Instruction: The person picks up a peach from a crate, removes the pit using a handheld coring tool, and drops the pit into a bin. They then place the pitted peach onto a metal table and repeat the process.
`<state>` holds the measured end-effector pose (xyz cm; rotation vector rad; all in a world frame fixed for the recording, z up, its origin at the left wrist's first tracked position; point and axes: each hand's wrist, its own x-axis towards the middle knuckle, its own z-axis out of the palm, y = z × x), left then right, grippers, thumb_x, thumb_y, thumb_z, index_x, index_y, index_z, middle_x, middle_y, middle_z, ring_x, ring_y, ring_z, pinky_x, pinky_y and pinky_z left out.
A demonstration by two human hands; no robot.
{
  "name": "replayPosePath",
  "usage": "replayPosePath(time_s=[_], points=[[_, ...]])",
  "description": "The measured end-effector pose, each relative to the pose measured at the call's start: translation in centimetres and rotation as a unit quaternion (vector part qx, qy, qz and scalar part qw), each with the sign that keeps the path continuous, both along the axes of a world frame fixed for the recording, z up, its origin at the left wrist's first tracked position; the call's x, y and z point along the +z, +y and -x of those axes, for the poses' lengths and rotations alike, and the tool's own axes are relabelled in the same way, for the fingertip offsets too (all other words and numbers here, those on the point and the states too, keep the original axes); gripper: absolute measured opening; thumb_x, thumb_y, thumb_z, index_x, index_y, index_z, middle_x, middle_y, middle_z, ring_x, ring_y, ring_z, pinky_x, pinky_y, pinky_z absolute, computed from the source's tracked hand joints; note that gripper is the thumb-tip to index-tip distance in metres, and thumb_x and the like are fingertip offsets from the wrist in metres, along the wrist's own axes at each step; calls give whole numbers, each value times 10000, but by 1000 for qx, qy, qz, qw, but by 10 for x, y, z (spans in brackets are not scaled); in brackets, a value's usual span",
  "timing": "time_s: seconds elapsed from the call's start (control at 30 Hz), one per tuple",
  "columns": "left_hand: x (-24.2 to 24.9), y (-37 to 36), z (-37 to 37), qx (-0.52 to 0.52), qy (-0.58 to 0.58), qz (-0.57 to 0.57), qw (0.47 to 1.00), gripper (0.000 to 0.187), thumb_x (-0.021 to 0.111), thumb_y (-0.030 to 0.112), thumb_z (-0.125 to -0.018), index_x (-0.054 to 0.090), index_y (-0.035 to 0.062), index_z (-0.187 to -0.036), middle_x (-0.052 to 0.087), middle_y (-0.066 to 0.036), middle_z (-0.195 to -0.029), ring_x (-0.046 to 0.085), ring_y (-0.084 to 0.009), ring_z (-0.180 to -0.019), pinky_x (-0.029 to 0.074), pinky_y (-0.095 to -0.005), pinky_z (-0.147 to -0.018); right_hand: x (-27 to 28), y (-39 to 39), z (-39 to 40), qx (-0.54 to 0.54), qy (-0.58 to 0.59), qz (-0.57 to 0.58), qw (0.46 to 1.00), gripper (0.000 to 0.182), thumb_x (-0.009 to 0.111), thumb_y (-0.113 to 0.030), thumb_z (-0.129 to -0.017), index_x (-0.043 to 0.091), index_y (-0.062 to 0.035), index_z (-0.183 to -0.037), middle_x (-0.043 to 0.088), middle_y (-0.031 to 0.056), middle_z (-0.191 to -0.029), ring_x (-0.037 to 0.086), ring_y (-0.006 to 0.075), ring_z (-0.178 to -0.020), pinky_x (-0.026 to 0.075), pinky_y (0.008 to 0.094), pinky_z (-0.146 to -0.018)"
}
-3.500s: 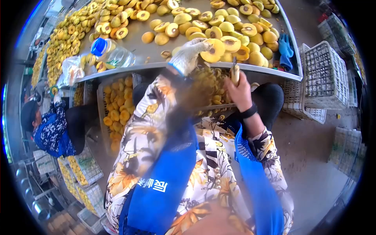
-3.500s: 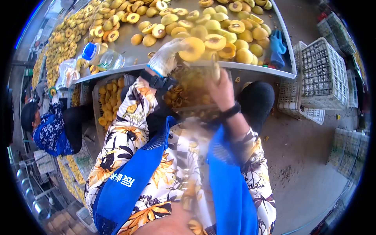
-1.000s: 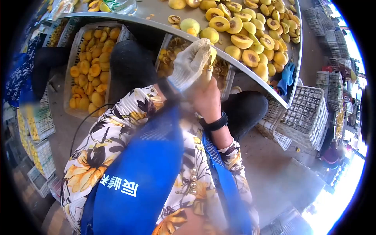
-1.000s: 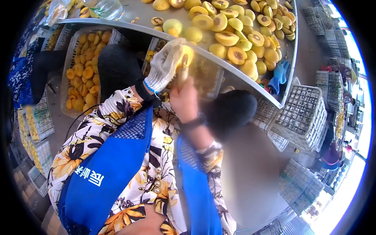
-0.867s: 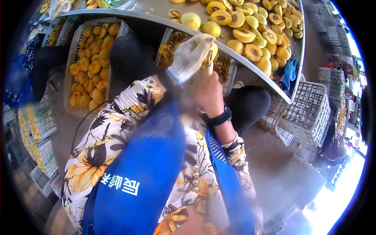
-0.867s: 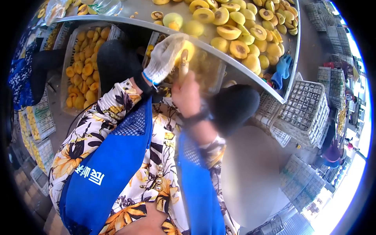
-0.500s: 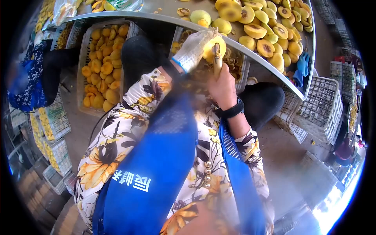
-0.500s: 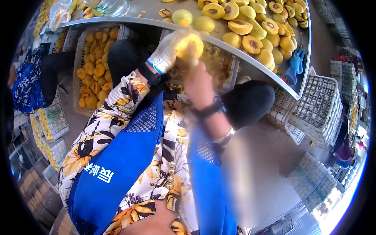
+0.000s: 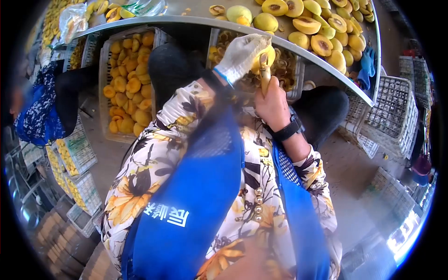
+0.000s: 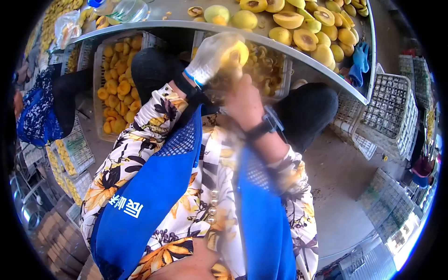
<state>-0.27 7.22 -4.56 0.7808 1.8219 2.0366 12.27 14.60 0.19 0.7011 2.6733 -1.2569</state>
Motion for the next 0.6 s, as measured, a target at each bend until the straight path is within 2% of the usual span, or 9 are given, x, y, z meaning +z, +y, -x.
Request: replayPosePath(time_s=[0.07,0.13,0.17,0.23,0.33,0.4,0.43,0.5,0.6], points=[[-6,-8,16,-78,26,35,996,274,541,220,-861,596,-10,-999,629,-87,-903,583,-162,-815,465,-270,-727,0,0,0,44,-3,-22,999,214,520,-120,-772,427,38,-882,550,310,-761,527,479,-764,429,478,-659],[-8,-13,23,-155,-207,48,965,242,560,175,-827,581,25,-1016,627,-115,-926,603,-257,-847,480,-320,-757,-1,1,2,62,4,-24,998,218,524,-119,-769,430,40,-885,548,312,-755,527,480,-765,431,477,-662],[5,-13,20,-121,-278,29,953,230,544,169,-839,579,25,-1015,626,-119,-917,604,-252,-837,479,-311,-753,-3,2,3,71,8,-25,997,220,527,-118,-767,431,41,-886,547,313,-753,527,481,-766,432,476,-664],[-6,-14,16,-62,-65,43,995,224,531,174,-864,589,19,-1014,626,-98,-920,601,-196,-832,476,-289,-752,-7,8,8,57,23,0,998,215,525,-113,-767,435,42,-885,545,317,-751,524,486,-762,436,471,-664],[-3,-6,1,50,24,56,997,214,554,141,-850,616,13,-1010,646,-85,-903,603,-122,-804,481,-258,-713,-12,7,9,10,44,76,996,210,527,-99,-762,438,48,-881,543,319,-740,528,486,-748,444,460,-655],[5,-1,-11,107,-56,81,989,219,573,114,-822,622,10,-1009,657,-97,-888,612,-130,-784,486,-260,-694,-8,4,7,-17,3,177,984,211,531,-96,-758,436,51,-876,542,317,-735,531,482,-742,443,461,-649],[-11,0,-10,150,104,91,979,224,589,102,-802,628,2,-999,663,-91,-847,608,-122,-735,488,-251,-669,-4,4,7,-32,-41,215,975,212,529,-95,-755,434,53,-873,541,314,-728,532,480,-736,443,462,-648],[3,0,-10,115,65,118,984,230,601,213,-818,651,17,-927,663,-73,-778,614,-133,-689,477,-249,-635,4,4,5,-63,-128,292,946,213,526,-94,-750,432,56,-868,540,307,-716,533,476,-725,442,466,-646],[-3,-8,7,-45,-125,17,991,278,574,253,-859,628,-3,-955,631,-44,-838,593,-139,-735,463,-246,-654,4,-4,0,38,12,12,999,215,514,-104,-744,430,56,-861,548,296,-729,536,469,-731,443,461,-657]])
